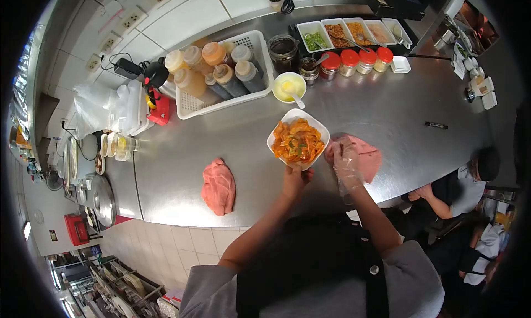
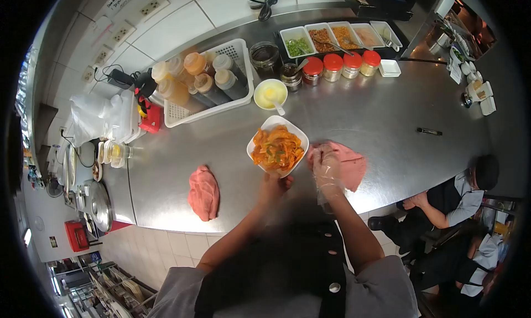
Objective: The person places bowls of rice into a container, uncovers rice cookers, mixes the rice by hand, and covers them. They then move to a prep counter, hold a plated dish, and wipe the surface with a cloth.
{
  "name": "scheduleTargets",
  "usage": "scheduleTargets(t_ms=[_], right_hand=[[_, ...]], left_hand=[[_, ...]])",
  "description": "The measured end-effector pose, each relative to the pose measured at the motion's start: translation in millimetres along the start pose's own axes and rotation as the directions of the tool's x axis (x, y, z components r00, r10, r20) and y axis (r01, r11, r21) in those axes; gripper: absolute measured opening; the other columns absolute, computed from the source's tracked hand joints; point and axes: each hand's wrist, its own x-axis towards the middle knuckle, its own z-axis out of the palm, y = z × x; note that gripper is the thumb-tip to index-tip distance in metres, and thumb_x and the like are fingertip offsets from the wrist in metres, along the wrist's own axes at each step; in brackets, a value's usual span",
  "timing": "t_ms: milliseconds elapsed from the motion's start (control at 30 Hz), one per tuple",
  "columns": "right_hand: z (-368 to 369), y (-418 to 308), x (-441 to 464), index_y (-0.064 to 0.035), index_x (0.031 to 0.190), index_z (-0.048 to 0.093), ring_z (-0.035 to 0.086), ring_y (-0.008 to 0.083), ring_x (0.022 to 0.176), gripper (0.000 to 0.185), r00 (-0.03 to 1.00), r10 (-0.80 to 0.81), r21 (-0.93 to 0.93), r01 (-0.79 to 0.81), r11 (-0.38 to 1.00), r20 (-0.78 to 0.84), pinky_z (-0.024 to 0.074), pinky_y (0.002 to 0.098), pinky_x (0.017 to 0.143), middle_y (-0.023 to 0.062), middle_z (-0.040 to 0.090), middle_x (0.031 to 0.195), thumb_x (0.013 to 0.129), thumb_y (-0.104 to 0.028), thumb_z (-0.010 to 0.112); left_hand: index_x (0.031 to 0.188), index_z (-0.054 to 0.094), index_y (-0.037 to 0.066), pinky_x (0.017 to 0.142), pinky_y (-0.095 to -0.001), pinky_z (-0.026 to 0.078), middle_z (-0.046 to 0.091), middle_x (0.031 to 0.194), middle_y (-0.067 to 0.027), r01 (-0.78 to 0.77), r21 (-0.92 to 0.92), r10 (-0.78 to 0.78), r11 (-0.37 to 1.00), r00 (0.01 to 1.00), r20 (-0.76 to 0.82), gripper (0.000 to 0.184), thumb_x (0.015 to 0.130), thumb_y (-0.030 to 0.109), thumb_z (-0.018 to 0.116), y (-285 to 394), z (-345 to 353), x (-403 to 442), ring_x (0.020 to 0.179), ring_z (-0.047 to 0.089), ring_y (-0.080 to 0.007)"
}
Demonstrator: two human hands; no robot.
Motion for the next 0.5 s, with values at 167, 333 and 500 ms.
scheduleTargets(t_ms=[167, 333, 500], right_hand=[[25, -4, -9, -0.0048, 0.108, 0.056, 0.056, 0.0089, 0.082, 0.019, 0.975, 0.175, 0.574, -0.221, 0.788, 0.135, 0.0470, 0.0245, 0.068, 0.0043, 0.060, 0.093, 0.096, -0.018, 0.052], [24, -12, -20, -0.0049, 0.107, 0.056, 0.054, 0.0087, 0.083, 0.021, 0.917, 0.363, 0.696, -0.368, 0.616, 0.164, 0.0456, 0.0224, 0.074, 0.0033, 0.059, 0.092, 0.098, -0.023, 0.051], [19, -38, -28, -0.0054, 0.095, 0.057, 0.056, 0.0116, 0.082, 0.016, 0.986, 0.109, 0.609, -0.163, 0.776, 0.125, 0.0476, 0.0242, 0.075, 0.0033, 0.058, 0.088, 0.098, -0.019, 0.050]], left_hand=[[0.118, 0.043, 0.004, 0.063, -0.0289, 0.048, 0.059, 0.087, -0.0105, -0.048, 0.026, 0.047, 0.999, 0.999, 0.009, 0.027, 0.095, 0.016, 0.040, 4, 15, -16, 0.070, 0.056, -0.0151], [0.121, 0.037, 0.004, 0.063, -0.0302, 0.049, 0.057, 0.091, -0.0108, -0.111, 0.004, 0.111, 0.994, 0.992, -0.062, 0.027, 0.096, 0.013, 0.037, -4, 12, -13, 0.072, 0.056, -0.0164], [0.118, 0.035, 0.004, 0.061, -0.0299, 0.049, 0.057, 0.087, -0.0105, -0.186, 0.068, 0.190, 0.980, 0.980, -0.060, 0.025, 0.094, 0.010, 0.035, -3, 2, -10, 0.069, 0.056, -0.0162]])
